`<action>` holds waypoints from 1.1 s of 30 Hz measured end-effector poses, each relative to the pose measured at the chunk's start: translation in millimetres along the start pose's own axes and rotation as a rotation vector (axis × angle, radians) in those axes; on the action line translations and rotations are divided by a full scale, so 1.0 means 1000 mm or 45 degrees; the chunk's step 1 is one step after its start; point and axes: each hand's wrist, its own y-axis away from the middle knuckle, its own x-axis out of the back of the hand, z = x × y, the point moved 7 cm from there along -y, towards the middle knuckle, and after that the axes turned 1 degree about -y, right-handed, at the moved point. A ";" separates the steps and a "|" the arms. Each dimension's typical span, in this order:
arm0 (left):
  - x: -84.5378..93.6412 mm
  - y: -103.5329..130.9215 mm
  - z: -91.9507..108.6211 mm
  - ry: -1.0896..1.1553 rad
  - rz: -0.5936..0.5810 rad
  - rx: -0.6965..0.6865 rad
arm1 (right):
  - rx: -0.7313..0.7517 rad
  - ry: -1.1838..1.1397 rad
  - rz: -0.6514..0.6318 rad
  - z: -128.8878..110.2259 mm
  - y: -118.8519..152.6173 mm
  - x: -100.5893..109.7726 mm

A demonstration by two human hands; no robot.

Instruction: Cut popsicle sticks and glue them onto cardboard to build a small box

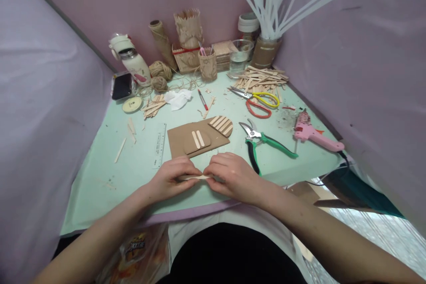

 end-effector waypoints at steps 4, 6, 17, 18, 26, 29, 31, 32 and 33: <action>-0.001 0.003 0.003 -0.053 0.072 0.007 | 0.001 -0.009 0.001 0.002 0.000 0.000; -0.003 0.005 0.006 -0.067 0.117 0.018 | 0.004 -0.030 -0.004 0.002 0.000 0.002; -0.009 0.008 0.018 -0.067 0.285 0.045 | 0.018 -0.031 -0.067 0.000 0.002 0.012; -0.010 0.008 0.019 -0.065 0.290 0.042 | 0.017 -0.035 -0.066 0.000 0.003 0.012; -0.012 0.009 0.019 -0.052 0.359 0.048 | -0.074 -0.059 -0.114 0.001 0.006 0.014; -0.009 0.012 0.017 -0.096 0.391 0.116 | -0.303 0.077 -0.030 0.020 0.015 0.030; -0.004 0.013 0.015 -0.131 0.441 0.166 | -0.591 0.316 0.070 0.043 0.032 0.045; -0.001 0.014 0.014 -0.148 0.478 0.193 | -0.745 0.455 0.100 0.055 0.042 0.051; 0.002 0.015 0.013 -0.165 0.516 0.218 | -0.880 0.574 0.102 0.066 0.053 0.055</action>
